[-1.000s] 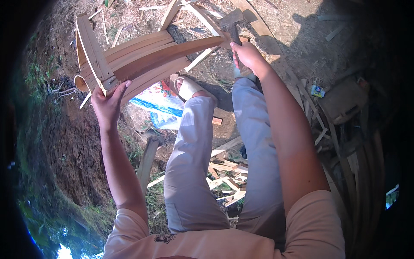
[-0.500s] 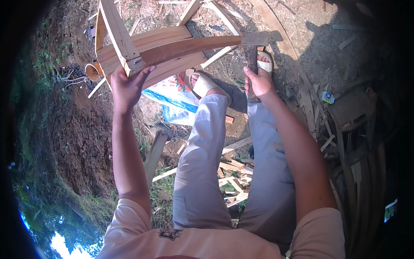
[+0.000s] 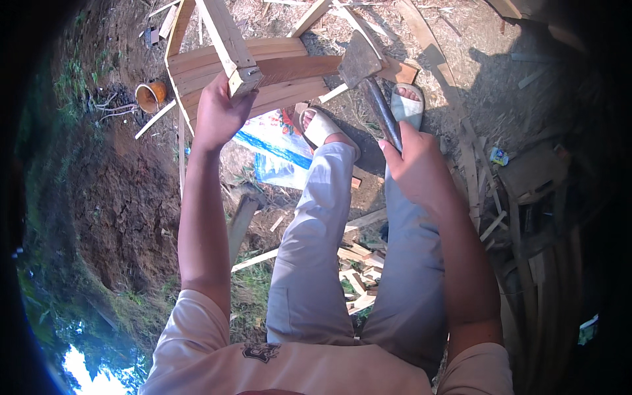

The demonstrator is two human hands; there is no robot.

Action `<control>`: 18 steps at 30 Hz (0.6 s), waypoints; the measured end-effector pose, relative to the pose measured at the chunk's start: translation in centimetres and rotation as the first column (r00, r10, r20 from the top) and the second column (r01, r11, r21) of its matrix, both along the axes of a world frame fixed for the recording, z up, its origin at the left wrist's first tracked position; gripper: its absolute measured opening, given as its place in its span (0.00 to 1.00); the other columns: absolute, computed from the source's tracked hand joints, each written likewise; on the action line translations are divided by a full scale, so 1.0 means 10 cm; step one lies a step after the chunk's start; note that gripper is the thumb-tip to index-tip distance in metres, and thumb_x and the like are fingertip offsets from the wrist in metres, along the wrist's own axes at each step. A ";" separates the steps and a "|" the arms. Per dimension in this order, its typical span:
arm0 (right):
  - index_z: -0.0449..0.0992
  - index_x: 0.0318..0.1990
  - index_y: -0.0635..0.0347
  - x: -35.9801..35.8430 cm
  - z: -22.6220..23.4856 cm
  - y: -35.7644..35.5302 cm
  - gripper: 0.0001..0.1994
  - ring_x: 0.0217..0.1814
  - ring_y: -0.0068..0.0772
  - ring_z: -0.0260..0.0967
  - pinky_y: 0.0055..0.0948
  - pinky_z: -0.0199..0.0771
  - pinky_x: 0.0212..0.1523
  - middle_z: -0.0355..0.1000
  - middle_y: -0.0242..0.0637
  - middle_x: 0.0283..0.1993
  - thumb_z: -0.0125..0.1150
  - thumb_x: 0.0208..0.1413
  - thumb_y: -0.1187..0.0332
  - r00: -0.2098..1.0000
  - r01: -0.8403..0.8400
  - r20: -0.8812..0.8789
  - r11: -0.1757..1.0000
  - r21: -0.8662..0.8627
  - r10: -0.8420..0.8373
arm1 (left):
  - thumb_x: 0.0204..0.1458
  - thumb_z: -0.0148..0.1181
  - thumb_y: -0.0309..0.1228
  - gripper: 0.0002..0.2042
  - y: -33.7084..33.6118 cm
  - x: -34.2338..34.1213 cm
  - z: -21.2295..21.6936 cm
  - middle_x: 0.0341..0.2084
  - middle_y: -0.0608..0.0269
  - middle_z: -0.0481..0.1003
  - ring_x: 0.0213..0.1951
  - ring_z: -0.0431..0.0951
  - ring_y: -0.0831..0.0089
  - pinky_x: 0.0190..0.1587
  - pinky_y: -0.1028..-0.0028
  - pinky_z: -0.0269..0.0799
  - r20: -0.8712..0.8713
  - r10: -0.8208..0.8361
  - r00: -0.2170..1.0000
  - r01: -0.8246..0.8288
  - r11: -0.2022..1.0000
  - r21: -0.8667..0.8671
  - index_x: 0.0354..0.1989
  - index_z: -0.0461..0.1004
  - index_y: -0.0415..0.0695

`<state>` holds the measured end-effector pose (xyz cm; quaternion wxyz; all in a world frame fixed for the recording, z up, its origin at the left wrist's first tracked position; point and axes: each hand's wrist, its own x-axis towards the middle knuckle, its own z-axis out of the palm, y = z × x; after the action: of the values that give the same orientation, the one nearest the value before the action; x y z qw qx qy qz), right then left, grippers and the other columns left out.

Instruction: The person sits on the ground and assembles a wooden frame by hand. They position wooden planks into a rectangular structure, insert nails, and use a hammer to secure the joints. The person also handles a plastic bag and a piece of wood during the process.

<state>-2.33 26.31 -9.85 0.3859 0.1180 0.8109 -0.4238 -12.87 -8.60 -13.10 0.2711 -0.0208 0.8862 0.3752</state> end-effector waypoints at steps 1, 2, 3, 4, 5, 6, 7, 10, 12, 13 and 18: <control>0.73 0.43 0.66 0.10 0.11 -0.02 0.12 0.24 0.36 0.75 0.43 0.71 0.28 0.73 0.45 0.25 0.65 0.70 0.64 0.999 -0.015 0.029 1.000 -0.009 0.015 | 0.54 0.66 0.21 0.15 -0.02 0.01 0.00 0.34 0.60 0.84 0.37 0.81 0.78 0.46 0.71 0.77 -0.008 -0.002 1.000 0.002 1.000 0.015 0.51 0.81 0.37; 0.73 0.43 0.66 0.22 0.19 -0.05 0.12 0.25 0.38 0.75 0.45 0.71 0.29 0.73 0.48 0.25 0.66 0.69 0.65 0.998 -0.031 0.053 0.999 -0.018 0.032 | 0.53 0.65 0.21 0.15 -0.03 0.01 0.01 0.33 0.61 0.83 0.37 0.80 0.78 0.45 0.72 0.77 -0.012 0.010 1.000 -0.010 1.000 0.018 0.50 0.81 0.36; 0.73 0.43 0.67 0.33 0.24 -0.07 0.12 0.26 0.39 0.76 0.47 0.71 0.29 0.73 0.50 0.25 0.66 0.69 0.65 0.996 -0.045 0.081 0.999 -0.025 0.047 | 0.53 0.64 0.21 0.14 -0.03 0.02 0.00 0.32 0.61 0.83 0.36 0.79 0.78 0.44 0.72 0.76 -0.012 0.022 1.000 -0.021 1.000 0.022 0.49 0.81 0.36; 0.73 0.43 0.67 0.47 0.23 -0.15 0.12 0.25 0.38 0.76 0.45 0.71 0.29 0.73 0.48 0.25 0.65 0.70 0.66 0.991 0.027 0.133 0.996 -0.082 -0.016 | 0.53 0.63 0.21 0.14 -0.03 0.03 0.00 0.31 0.62 0.82 0.35 0.79 0.78 0.44 0.72 0.76 -0.012 0.034 0.999 -0.034 0.999 0.026 0.49 0.81 0.36; 0.73 0.43 0.66 0.64 0.19 -0.28 0.11 0.25 0.36 0.75 0.43 0.72 0.28 0.73 0.46 0.25 0.65 0.70 0.66 0.978 0.107 0.191 0.986 -0.130 -0.081 | 0.52 0.62 0.21 0.14 -0.01 0.03 -0.03 0.30 0.63 0.81 0.35 0.78 0.78 0.43 0.72 0.75 -0.010 0.041 0.999 -0.041 0.999 0.034 0.48 0.81 0.36; 0.73 0.44 0.66 0.67 0.19 -0.42 0.10 0.24 0.34 0.75 0.42 0.72 0.28 0.74 0.43 0.25 0.64 0.70 0.66 0.958 0.189 0.249 0.966 -0.179 -0.142 | 0.52 0.62 0.21 0.14 -0.02 0.04 -0.06 0.30 0.60 0.82 0.34 0.78 0.78 0.43 0.72 0.76 0.012 0.054 0.998 -0.054 0.998 0.011 0.48 0.81 0.36; 0.73 0.43 0.65 0.61 0.13 -0.56 0.10 0.23 0.32 0.74 0.39 0.72 0.27 0.74 0.41 0.24 0.63 0.71 0.66 0.923 0.290 0.325 0.928 -0.235 -0.206 | 0.50 0.62 0.23 0.14 -0.01 0.05 -0.09 0.30 0.55 0.82 0.35 0.80 0.66 0.43 0.66 0.77 -0.020 0.061 0.998 -0.062 0.998 -0.013 0.46 0.82 0.38; 0.72 0.43 0.64 0.48 0.04 -1.04 0.09 0.21 0.26 0.72 0.33 0.71 0.25 0.73 0.34 0.23 0.60 0.73 0.67 0.812 0.517 0.480 0.792 -0.324 -0.333 | 0.44 0.61 0.28 0.14 0.00 0.03 -0.16 0.29 0.44 0.82 0.36 0.83 0.40 0.43 0.54 0.80 -0.097 0.077 0.992 -0.085 0.993 -0.082 0.41 0.83 0.42; 0.72 0.43 0.62 0.62 -0.08 -1.21 0.08 0.19 0.22 0.70 0.29 0.71 0.24 0.72 0.30 0.23 0.58 0.74 0.67 0.806 0.554 0.454 0.752 -0.357 -0.379 | 0.44 0.61 0.28 0.14 -0.02 0.03 -0.19 0.28 0.45 0.82 0.36 0.83 0.40 0.43 0.54 0.80 -0.069 0.076 0.995 -0.081 0.994 -0.068 0.41 0.83 0.43; 0.72 0.44 0.62 0.67 -0.09 -1.22 0.08 0.19 0.23 0.70 0.29 0.71 0.24 0.71 0.30 0.23 0.58 0.74 0.67 0.788 0.575 0.484 0.736 -0.357 -0.380 | 0.44 0.61 0.29 0.14 -0.02 0.03 -0.20 0.28 0.45 0.82 0.36 0.83 0.40 0.42 0.54 0.80 -0.057 0.076 0.995 -0.079 0.995 -0.060 0.40 0.83 0.43; 0.71 0.44 0.61 0.91 0.14 -1.26 0.06 0.19 0.23 0.69 0.29 0.71 0.23 0.71 0.31 0.26 0.57 0.75 0.68 0.701 0.671 0.577 0.662 -0.334 -0.419 | 0.42 0.61 0.29 0.15 0.03 0.06 -0.13 0.27 0.46 0.82 0.36 0.83 0.41 0.44 0.54 0.79 -0.068 0.126 0.990 -0.131 0.988 -0.085 0.40 0.83 0.44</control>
<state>6.76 13.68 -8.45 0.4297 0.3485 0.4738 -0.6851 -12.30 -8.34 -14.36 0.2172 -0.0783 0.9069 0.3525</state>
